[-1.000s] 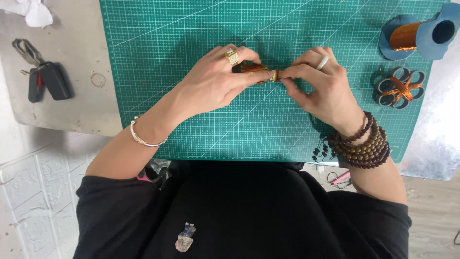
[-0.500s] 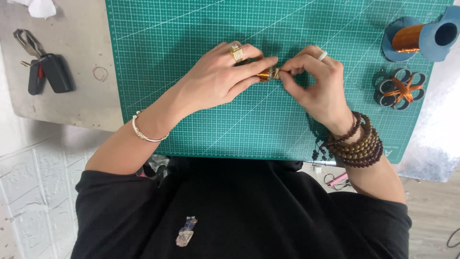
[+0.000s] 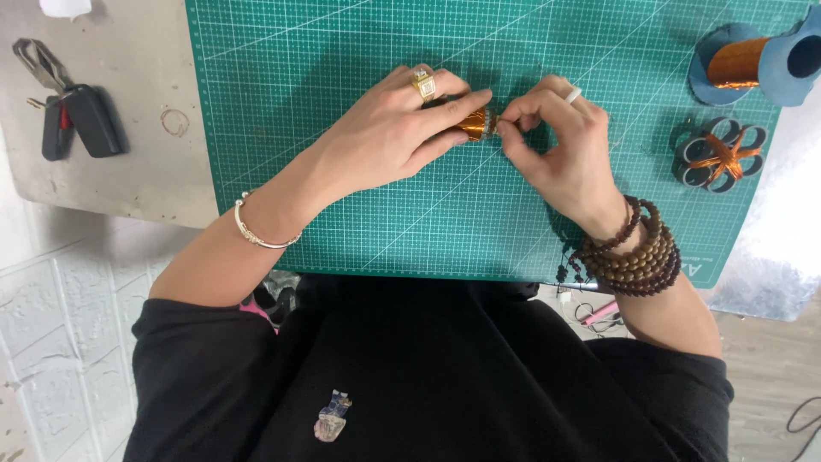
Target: Manually winding copper wire around a small core to create an electromagnetic coil.
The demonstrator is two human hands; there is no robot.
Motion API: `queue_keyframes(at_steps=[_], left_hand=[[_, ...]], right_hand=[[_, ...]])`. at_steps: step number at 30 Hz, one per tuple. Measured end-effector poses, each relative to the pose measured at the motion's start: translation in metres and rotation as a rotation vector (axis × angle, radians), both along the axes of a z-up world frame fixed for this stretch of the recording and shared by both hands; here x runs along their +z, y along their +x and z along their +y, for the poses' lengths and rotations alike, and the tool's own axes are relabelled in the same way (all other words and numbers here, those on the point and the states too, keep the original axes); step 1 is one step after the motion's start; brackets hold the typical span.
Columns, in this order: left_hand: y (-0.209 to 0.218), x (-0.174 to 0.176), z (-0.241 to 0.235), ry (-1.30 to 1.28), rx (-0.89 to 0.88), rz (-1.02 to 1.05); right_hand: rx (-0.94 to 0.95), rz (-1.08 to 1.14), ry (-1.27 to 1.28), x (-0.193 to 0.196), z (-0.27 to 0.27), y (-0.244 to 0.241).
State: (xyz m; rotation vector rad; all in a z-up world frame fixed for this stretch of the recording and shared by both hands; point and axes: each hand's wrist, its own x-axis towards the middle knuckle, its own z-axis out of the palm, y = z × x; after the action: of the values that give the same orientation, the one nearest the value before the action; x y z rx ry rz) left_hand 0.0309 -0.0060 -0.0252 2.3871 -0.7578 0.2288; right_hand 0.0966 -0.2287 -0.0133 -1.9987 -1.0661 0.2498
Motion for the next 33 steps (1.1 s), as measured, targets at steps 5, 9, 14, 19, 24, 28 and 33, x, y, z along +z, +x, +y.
queue_keyframes(at_steps=[5, 9, 14, 19, 24, 28, 33], left_hand=[[0.002, -0.001, 0.0, -0.018, -0.013, 0.037], [0.003, 0.002, 0.0, -0.004, -0.005, 0.008], [0.002, 0.0, 0.0, 0.008, 0.012, 0.002], [0.002, -0.001, 0.0, -0.008, 0.012, 0.005], [0.001, -0.002, 0.001, 0.003, 0.014, -0.008], [0.002, 0.0, 0.001, -0.014, 0.014, -0.006], [0.002, -0.001, 0.0, -0.016, 0.019, -0.005]], right_hand=[[0.027, 0.05, -0.01, -0.001, -0.003, 0.003], [0.064, 0.062, -0.029, -0.005, -0.004, 0.004], [0.093, 0.035, 0.014, -0.008, -0.003, 0.002], [0.053, -0.02, 0.002, -0.013, -0.004, 0.002], [0.06, -0.035, 0.014, -0.014, -0.004, 0.001], [0.058, -0.03, 0.023, -0.014, -0.003, 0.001], [0.063, -0.016, 0.032, -0.013, -0.003, 0.001]])
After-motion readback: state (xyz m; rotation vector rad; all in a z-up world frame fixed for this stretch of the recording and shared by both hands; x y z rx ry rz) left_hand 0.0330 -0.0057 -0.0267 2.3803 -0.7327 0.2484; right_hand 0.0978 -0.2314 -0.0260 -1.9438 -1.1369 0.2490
